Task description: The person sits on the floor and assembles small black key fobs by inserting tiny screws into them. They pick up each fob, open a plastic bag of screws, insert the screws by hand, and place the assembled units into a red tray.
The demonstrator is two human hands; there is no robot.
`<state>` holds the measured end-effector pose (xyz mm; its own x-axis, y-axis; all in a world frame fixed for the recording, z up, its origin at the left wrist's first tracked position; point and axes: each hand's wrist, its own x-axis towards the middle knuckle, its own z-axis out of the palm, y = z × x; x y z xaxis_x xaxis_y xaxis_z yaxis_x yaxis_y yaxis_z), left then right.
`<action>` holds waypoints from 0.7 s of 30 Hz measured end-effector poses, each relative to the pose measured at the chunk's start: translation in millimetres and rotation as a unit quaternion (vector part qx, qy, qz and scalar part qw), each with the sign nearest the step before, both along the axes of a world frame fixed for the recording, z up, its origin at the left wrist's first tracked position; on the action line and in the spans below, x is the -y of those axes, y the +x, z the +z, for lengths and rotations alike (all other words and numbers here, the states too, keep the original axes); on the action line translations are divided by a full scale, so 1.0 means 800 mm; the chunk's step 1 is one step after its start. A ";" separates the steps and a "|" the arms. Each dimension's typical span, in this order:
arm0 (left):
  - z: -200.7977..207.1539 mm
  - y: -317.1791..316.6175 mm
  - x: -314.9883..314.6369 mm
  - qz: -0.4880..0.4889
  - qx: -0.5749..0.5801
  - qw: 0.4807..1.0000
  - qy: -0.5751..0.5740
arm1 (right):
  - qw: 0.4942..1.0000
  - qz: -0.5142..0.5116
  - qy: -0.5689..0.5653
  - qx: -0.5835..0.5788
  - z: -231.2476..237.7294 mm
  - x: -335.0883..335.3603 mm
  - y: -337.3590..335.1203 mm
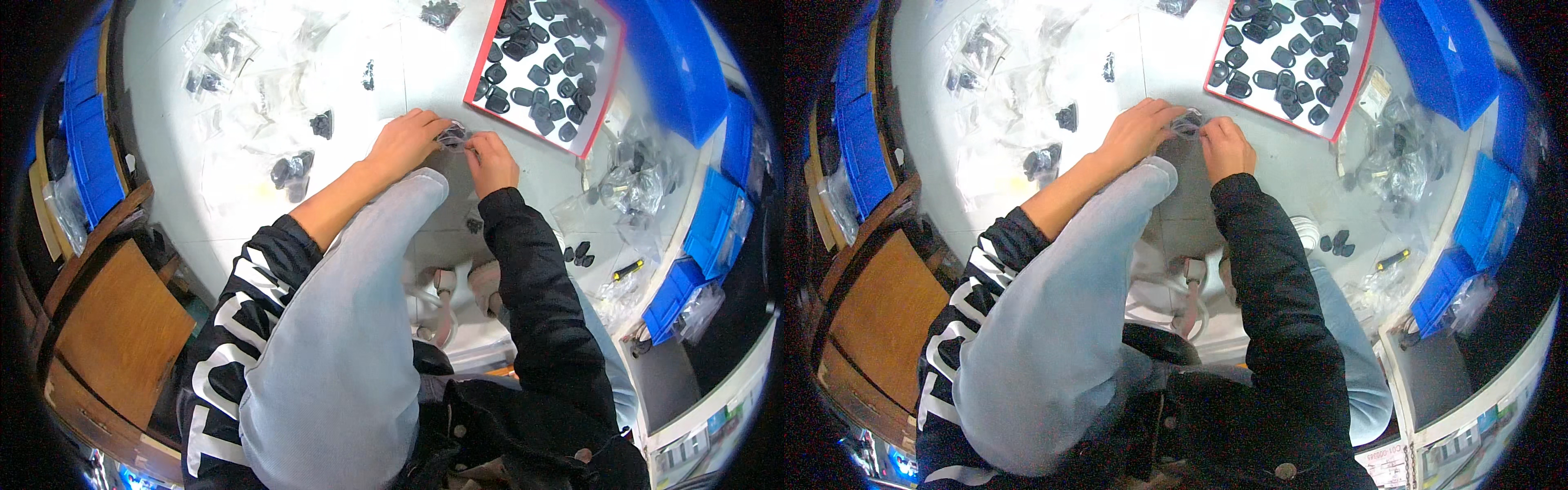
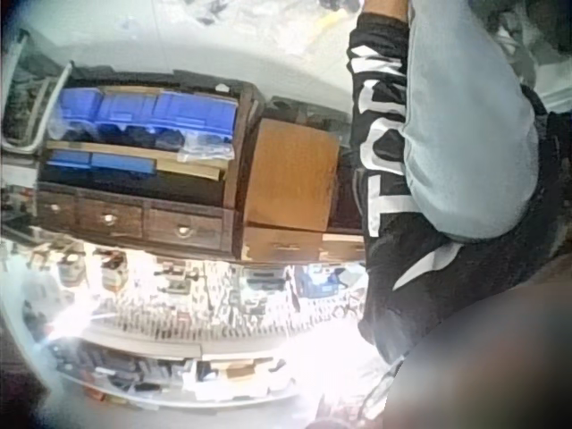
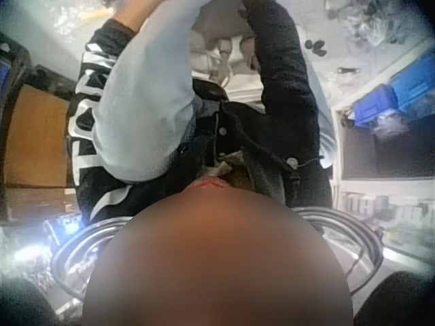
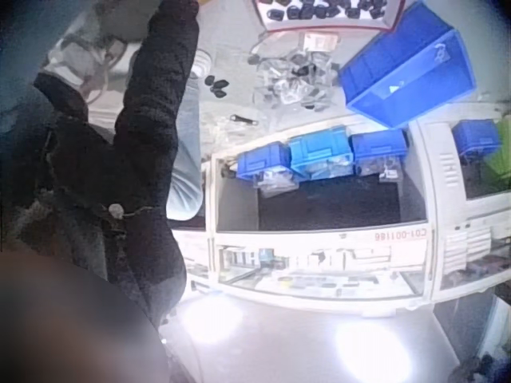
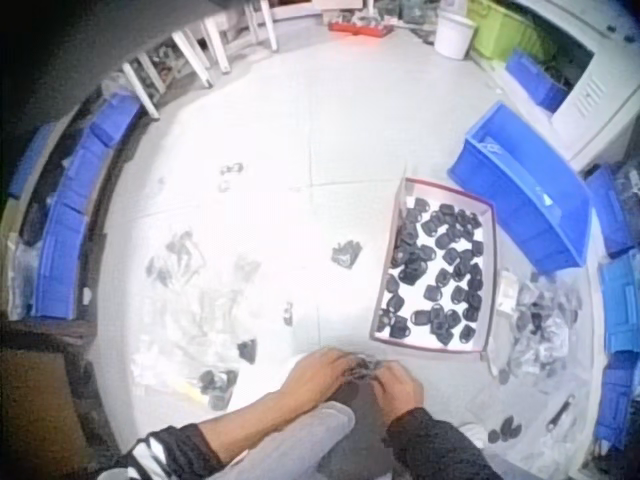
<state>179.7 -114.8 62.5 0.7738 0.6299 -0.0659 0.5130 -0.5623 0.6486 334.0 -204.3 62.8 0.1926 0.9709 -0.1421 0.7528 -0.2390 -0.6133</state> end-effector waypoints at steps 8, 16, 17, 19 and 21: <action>-0.012 0.001 0.001 0.029 0.017 0.999 -0.016 | 0.999 -0.006 0.049 0.000 0.008 -0.001 0.003; -0.003 0.000 0.012 0.191 0.068 0.976 -0.079 | 0.996 -0.061 -0.050 -0.029 -0.004 -0.014 0.023; -0.005 -0.006 0.013 0.228 0.064 0.965 -0.109 | 0.998 -0.062 -0.023 -0.020 -0.007 -0.015 0.030; -0.012 -0.027 0.009 0.288 0.053 0.949 -0.118 | 0.996 -0.084 -0.002 -0.007 -0.013 -0.018 0.043; -0.020 -0.056 0.000 0.338 0.044 0.938 -0.059 | 0.996 -0.088 0.007 -0.001 -0.014 -0.014 0.050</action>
